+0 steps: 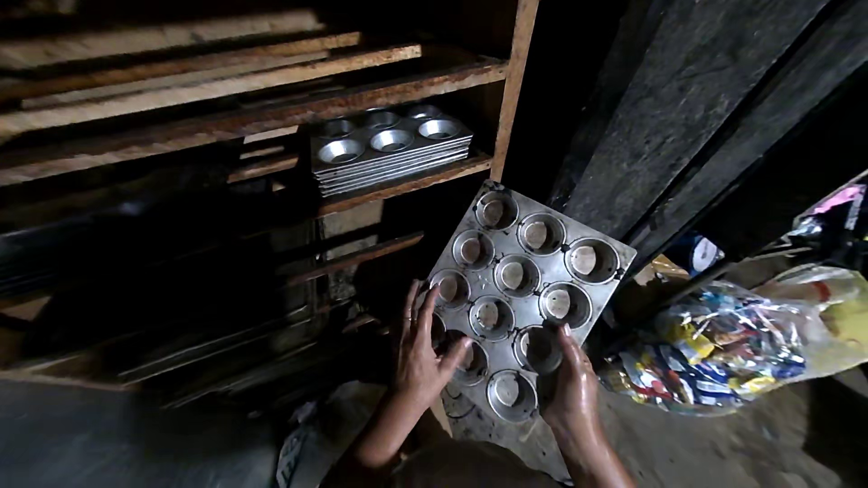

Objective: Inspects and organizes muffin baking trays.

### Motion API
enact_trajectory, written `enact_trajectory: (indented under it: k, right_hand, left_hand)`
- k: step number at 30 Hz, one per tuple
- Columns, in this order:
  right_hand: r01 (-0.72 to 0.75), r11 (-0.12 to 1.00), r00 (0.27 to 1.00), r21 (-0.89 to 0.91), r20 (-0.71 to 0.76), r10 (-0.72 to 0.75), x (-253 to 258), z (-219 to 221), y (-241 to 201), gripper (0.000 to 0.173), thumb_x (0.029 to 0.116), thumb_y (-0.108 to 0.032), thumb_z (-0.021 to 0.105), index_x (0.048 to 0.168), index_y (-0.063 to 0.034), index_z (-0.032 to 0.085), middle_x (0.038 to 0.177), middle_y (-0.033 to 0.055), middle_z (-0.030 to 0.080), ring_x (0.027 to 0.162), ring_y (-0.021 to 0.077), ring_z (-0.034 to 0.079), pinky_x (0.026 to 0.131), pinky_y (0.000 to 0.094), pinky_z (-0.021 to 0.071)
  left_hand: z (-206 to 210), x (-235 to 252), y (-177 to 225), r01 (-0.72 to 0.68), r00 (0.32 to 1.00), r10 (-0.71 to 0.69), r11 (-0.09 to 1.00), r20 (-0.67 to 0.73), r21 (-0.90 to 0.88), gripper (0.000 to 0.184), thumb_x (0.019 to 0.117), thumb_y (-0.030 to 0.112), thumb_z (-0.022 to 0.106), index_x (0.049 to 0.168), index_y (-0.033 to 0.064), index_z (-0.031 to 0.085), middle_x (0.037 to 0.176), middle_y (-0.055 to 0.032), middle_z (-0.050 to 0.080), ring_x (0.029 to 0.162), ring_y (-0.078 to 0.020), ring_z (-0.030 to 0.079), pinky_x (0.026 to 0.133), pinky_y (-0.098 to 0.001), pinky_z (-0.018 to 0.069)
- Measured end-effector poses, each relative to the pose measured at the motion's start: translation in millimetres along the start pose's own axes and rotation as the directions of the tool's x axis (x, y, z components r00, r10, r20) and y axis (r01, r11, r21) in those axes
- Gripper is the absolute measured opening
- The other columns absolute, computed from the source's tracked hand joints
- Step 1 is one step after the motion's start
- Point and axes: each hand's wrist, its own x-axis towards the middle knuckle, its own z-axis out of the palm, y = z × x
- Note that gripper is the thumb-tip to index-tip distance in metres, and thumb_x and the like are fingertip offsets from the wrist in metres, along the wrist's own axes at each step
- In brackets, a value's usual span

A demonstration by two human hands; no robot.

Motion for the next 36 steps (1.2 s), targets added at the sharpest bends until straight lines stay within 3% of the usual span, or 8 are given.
enact_trajectory:
  k: [4,9,19,23,26,30,34,36]
  right_hand:
    - [-0.080,0.996,0.995,0.025,-0.058,0.081,1.7,4.2,0.7,0.040,0.1106,-0.024,0.034,0.096,-0.0075,0.068,0.080,-0.0001,0.072,0.074,0.0070,0.071,0.068,0.0248,0.0606]
    - [-0.083,0.996,0.994,0.033,-0.064,0.085,1.4,3.8,1.4,0.039,0.1104,-0.024,0.035,0.096,-0.0075,0.068,0.082,0.0004,0.073,0.077,0.0070,0.071,0.071,0.0250,0.0605]
    - [-0.099,0.994,0.992,0.043,-0.079,0.103,1.4,3.1,0.2,0.040,0.1111,-0.024,0.035,0.095,-0.0079,0.067,0.081,0.0005,0.072,0.076,0.0067,0.071,0.070,0.0245,0.0603]
    - [-0.107,0.993,0.991,0.044,-0.071,0.110,0.7,2.8,1.0,0.039,0.1112,-0.025,0.035,0.098,-0.0073,0.067,0.085,0.0013,0.073,0.080,0.0074,0.071,0.073,0.0262,0.0610]
    - [-0.105,0.994,0.991,0.043,-0.073,0.108,0.6,3.6,0.7,0.039,0.1112,-0.025,0.034,0.098,-0.0071,0.067,0.084,0.0012,0.073,0.079,0.0073,0.071,0.072,0.0258,0.0608]
    - [-0.115,0.993,0.990,0.028,-0.079,0.117,0.2,3.6,-0.8,0.038,0.1113,-0.026,0.034,0.100,-0.0080,0.066,0.084,0.0001,0.072,0.078,0.0065,0.071,0.071,0.0253,0.0606]
    - [-0.126,0.991,0.989,0.040,-0.070,0.129,0.4,1.5,1.6,0.037,0.1110,-0.025,0.035,0.100,-0.0079,0.066,0.084,0.0007,0.072,0.077,0.0067,0.071,0.070,0.0259,0.0608]
    - [-0.118,0.992,0.991,0.041,-0.065,0.120,0.3,0.6,2.1,0.038,0.1109,-0.025,0.034,0.100,-0.0079,0.066,0.084,0.0007,0.072,0.078,0.0068,0.070,0.071,0.0257,0.0607]
  left_hand:
    - [-1.4,3.5,6.3,-0.015,0.996,-0.006,0.973,0.087,0.232,0.098,0.0667,0.057,0.084,0.149,0.0156,0.052,0.160,-0.0232,0.036,0.139,-0.0458,0.045,0.108,-0.0628,0.0394]
    - [-1.7,5.2,6.8,-0.005,0.997,-0.013,0.971,0.078,0.238,0.092,0.0661,0.052,0.087,0.145,0.0167,0.057,0.159,-0.0219,0.039,0.138,-0.0436,0.047,0.109,-0.0586,0.0407]
    - [3.6,0.3,4.9,-0.015,0.999,0.008,0.974,0.032,0.226,0.080,0.0685,0.039,0.082,0.142,0.0171,0.060,0.157,-0.0222,0.042,0.134,-0.0448,0.051,0.103,-0.0602,0.0442]
    - [-1.2,0.6,5.3,0.004,0.997,-0.019,0.980,0.076,0.200,0.091,0.0668,0.055,0.084,0.145,0.0173,0.057,0.159,-0.0219,0.038,0.138,-0.0450,0.046,0.107,-0.0609,0.0407]
    - [1.3,0.1,3.3,0.002,0.998,-0.015,0.977,0.056,0.213,0.090,0.0677,0.058,0.082,0.144,0.0173,0.059,0.159,-0.0217,0.040,0.138,-0.0447,0.046,0.107,-0.0607,0.0407]
    - [3.0,-2.5,1.7,0.002,0.998,-0.015,0.980,0.061,0.200,0.075,0.0763,0.047,0.077,0.143,0.0181,0.059,0.159,-0.0215,0.039,0.139,-0.0435,0.045,0.108,-0.0595,0.0411]
    - [3.4,-3.7,0.0,-0.024,0.999,0.016,0.982,0.042,0.190,0.074,0.0743,0.044,0.076,0.141,0.0169,0.061,0.158,-0.0224,0.041,0.137,-0.0448,0.047,0.106,-0.0605,0.0421]
    - [-1.9,-3.7,-2.9,-0.028,0.998,0.025,0.997,0.052,0.070,0.071,0.0774,0.041,0.075,0.142,0.0145,0.060,0.158,-0.0219,0.039,0.142,-0.0408,0.043,0.111,-0.0572,0.0402]
